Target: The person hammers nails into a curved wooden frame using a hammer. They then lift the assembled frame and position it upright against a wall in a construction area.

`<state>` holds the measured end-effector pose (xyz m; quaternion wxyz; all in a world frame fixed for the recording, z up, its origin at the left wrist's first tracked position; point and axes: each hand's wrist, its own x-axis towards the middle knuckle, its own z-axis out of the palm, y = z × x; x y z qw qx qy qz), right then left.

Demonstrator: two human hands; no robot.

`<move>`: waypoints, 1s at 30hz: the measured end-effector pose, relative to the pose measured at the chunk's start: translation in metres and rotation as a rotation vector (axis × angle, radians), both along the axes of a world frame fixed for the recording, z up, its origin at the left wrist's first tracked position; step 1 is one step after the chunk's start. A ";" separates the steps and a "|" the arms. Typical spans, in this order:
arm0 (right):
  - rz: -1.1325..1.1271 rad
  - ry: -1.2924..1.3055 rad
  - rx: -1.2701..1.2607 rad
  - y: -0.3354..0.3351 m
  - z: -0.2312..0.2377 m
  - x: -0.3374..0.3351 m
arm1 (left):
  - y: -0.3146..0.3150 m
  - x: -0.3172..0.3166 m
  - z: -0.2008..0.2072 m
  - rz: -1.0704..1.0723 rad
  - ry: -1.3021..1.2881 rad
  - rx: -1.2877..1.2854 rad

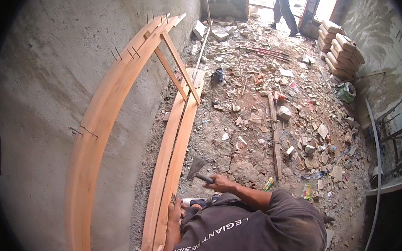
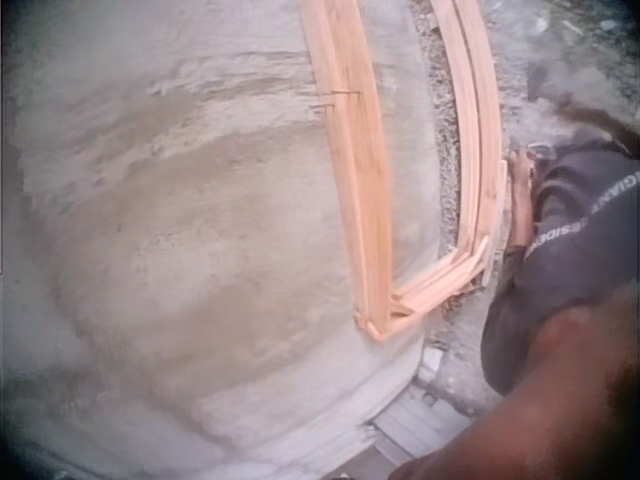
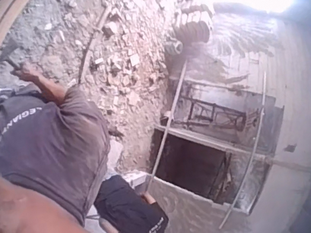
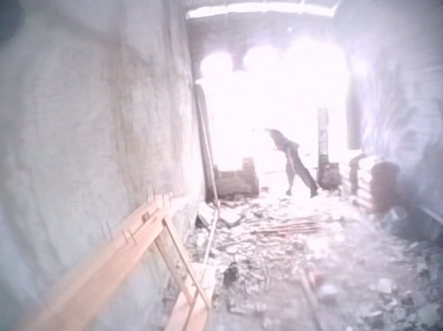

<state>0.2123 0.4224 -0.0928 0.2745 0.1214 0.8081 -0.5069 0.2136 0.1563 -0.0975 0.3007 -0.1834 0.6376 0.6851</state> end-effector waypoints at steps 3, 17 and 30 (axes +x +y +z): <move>0.108 -0.017 -0.083 -0.007 0.030 0.009 | 0.029 0.004 0.014 -0.036 0.010 0.038; 0.156 0.084 -0.339 -0.009 0.057 0.008 | 0.073 0.013 0.057 -0.199 -0.020 0.249; 0.390 0.019 -0.034 -0.057 0.067 0.011 | 0.050 0.069 0.013 0.035 0.317 0.151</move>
